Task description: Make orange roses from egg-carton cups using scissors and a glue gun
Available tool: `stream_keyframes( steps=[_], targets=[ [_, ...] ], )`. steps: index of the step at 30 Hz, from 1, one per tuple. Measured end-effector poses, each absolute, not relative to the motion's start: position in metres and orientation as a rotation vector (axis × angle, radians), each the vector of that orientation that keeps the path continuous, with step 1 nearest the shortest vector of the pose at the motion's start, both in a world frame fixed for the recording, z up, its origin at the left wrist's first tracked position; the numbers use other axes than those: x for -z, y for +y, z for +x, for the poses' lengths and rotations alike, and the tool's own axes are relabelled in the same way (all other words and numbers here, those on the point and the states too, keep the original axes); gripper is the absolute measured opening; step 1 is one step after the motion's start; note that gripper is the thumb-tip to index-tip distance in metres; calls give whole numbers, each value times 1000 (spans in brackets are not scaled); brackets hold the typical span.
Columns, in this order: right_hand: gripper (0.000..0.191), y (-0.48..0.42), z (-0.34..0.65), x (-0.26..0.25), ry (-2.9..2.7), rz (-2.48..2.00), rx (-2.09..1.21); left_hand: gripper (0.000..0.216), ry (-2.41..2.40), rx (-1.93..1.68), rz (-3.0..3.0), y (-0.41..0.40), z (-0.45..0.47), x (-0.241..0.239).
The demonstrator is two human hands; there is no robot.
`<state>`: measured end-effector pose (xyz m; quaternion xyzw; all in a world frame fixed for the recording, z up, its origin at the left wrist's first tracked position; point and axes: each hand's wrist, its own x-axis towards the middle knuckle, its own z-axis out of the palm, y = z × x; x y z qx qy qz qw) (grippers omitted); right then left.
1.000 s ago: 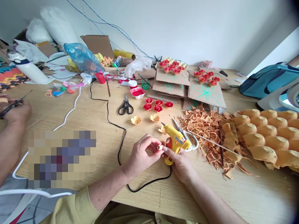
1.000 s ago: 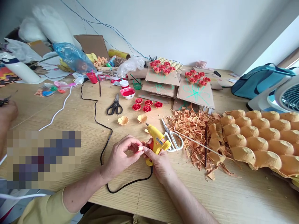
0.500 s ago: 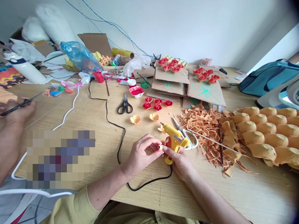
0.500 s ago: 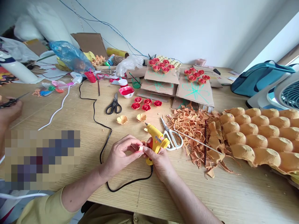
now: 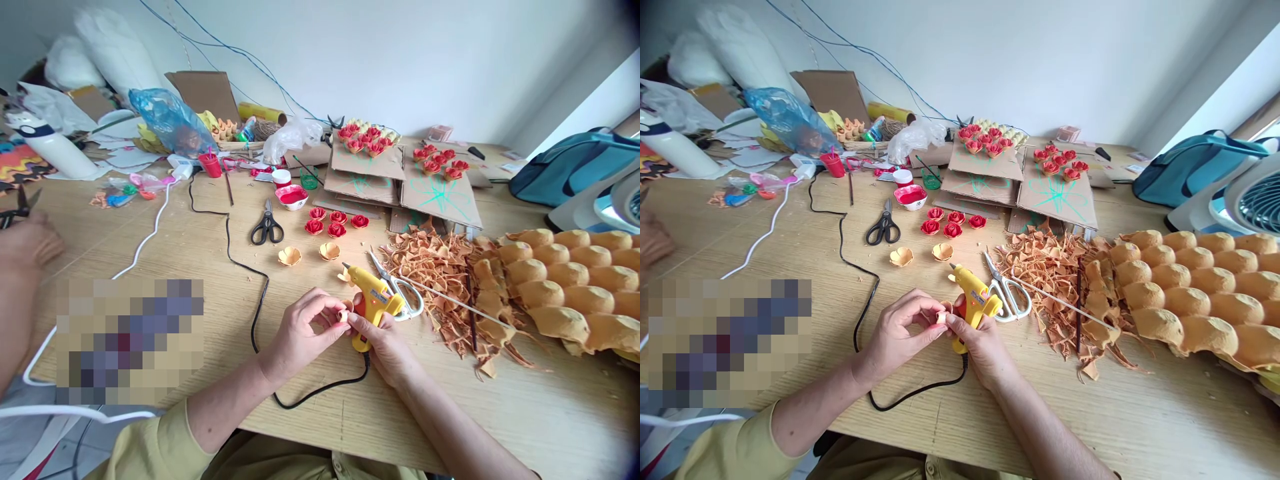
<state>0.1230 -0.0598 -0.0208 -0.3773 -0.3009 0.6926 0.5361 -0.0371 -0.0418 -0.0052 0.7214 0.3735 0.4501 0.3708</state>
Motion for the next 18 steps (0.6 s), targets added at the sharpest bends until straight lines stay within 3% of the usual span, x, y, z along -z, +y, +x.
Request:
stream_keyframes(
  steps=[18],
  targets=[
    [37,-59,124,25,-768,-931,-1638,12,1007,-1216,2078,-43,-38,7]
  ],
)
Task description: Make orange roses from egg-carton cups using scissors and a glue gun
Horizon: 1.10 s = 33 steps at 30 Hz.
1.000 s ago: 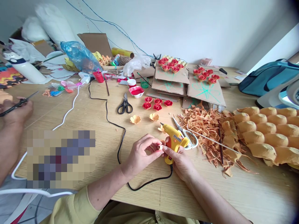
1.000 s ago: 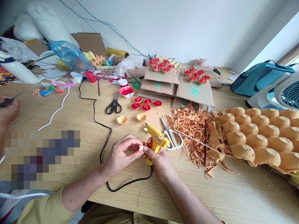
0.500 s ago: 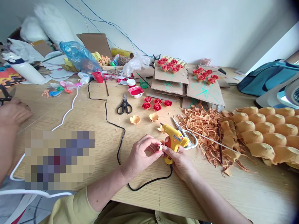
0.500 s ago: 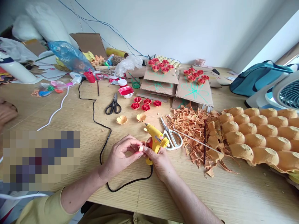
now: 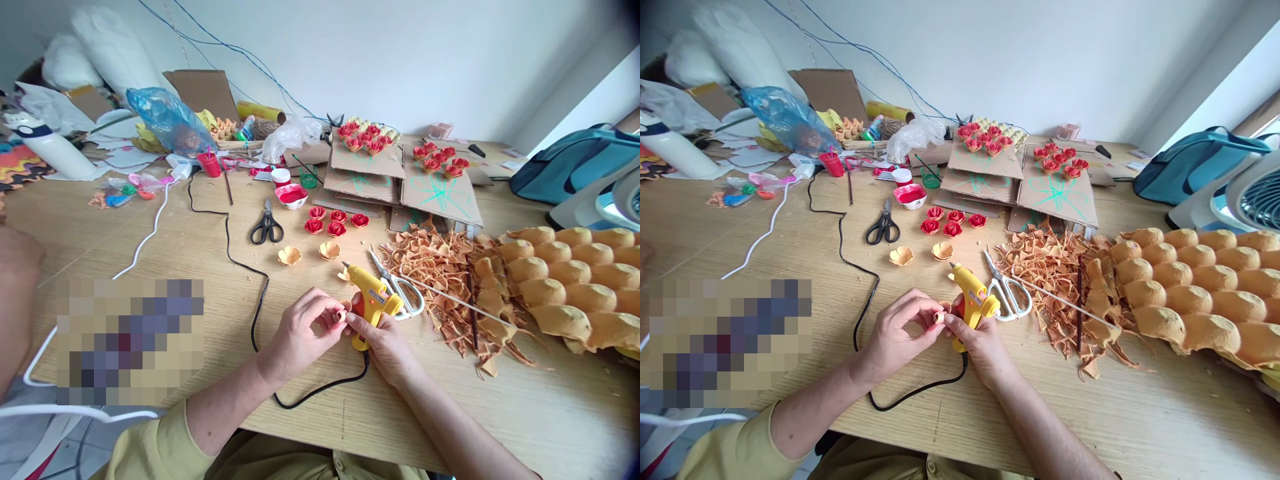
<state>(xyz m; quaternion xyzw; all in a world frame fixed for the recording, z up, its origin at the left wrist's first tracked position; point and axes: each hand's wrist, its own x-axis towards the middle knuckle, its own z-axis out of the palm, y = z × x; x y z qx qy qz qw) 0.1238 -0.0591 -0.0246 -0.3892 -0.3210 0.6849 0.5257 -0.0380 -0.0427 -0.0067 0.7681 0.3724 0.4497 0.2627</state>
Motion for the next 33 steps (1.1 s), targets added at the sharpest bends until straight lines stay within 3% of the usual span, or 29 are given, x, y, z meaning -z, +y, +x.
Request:
stream_keyframes(
  steps=[33],
  targets=[
    [30,-58,125,35,-831,-923,-1611,13,1032,-1150,2117,-43,-40,16]
  ],
)
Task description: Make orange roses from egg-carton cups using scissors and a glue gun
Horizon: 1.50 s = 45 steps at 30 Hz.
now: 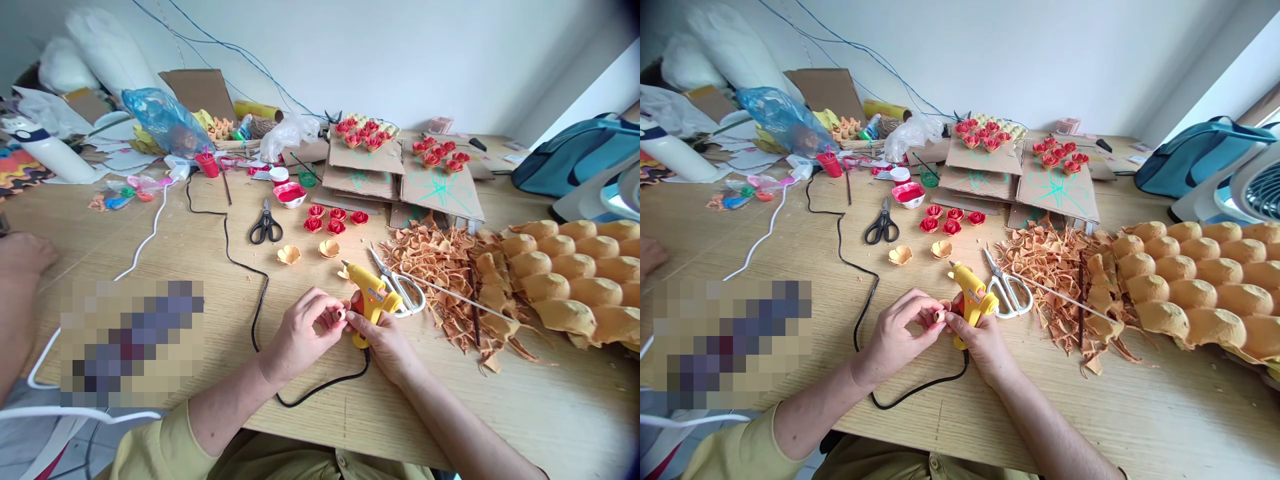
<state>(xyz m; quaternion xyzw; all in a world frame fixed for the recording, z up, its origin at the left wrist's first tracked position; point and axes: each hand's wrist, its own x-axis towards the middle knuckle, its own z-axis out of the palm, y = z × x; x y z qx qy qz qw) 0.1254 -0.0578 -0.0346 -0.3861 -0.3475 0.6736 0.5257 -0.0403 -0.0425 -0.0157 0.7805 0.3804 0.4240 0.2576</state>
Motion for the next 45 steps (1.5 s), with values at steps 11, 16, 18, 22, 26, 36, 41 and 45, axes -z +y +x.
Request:
stream_keyframes(
  steps=[11,16,18,22,26,36,41,45],
  targets=[
    [32,-58,125,31,-835,-925,-1609,10,1035,-1148,2111,-43,-40,14],
    [31,-58,125,31,-843,-935,-1601,10,1043,-1141,2116,-43,-40,13],
    [31,-59,125,31,-844,-945,-1601,10,1042,-1140,2113,-43,-40,13],
    [32,-58,125,32,-847,-939,-1609,11,1041,-1138,2111,-43,-40,13],
    [32,-58,125,32,-834,-920,-1621,11,1036,-1136,2101,-43,-39,11],
    [33,-58,125,31,-839,-932,-1619,12,1036,-1132,2104,-43,-40,12],
    [31,-58,125,32,-854,-915,-1611,12,1042,-1134,2111,-43,-40,12],
    [34,-58,125,31,-848,-930,-1610,12,1037,-1137,2113,-43,-40,12]
  ],
)
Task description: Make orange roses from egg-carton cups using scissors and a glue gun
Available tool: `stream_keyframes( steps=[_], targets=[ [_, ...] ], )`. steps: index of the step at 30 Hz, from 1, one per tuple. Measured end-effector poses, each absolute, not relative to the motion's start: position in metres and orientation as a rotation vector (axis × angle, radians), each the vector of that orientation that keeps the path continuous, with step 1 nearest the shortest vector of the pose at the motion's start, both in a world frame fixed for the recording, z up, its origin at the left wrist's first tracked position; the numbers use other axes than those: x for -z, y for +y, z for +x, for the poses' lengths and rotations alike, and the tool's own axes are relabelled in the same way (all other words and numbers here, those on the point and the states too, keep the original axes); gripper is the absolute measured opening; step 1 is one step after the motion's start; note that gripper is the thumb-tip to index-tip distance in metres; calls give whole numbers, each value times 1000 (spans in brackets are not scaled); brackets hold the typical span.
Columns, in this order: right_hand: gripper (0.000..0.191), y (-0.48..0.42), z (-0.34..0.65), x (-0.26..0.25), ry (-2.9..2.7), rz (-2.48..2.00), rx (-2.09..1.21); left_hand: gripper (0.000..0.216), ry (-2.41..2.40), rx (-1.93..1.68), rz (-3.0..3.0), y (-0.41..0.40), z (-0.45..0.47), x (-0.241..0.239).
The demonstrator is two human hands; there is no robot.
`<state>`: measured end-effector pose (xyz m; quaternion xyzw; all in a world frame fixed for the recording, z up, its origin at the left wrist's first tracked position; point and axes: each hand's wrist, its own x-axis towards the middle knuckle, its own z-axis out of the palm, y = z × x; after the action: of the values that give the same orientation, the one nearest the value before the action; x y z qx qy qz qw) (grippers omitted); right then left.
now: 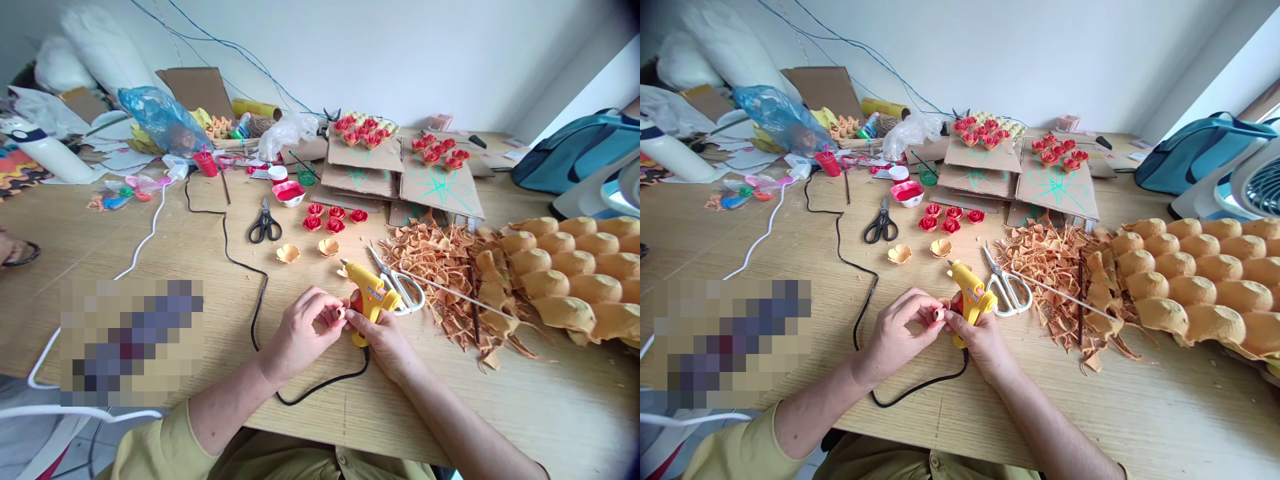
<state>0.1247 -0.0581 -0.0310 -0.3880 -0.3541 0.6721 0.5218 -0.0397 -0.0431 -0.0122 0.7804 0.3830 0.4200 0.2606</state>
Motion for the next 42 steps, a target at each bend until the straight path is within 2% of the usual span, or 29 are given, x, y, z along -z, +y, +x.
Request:
stream_keyframes(
  steps=[15,35,42],
  targets=[
    [37,-58,124,27,-837,-952,-1608,12,1057,-1136,2143,-43,-40,11],
    [30,-58,125,31,-853,-931,-1605,12,1042,-1132,2124,-43,-39,11],
    [35,-58,125,31,-843,-956,-1606,14,1014,-1160,2109,-43,-39,15]
  ],
)
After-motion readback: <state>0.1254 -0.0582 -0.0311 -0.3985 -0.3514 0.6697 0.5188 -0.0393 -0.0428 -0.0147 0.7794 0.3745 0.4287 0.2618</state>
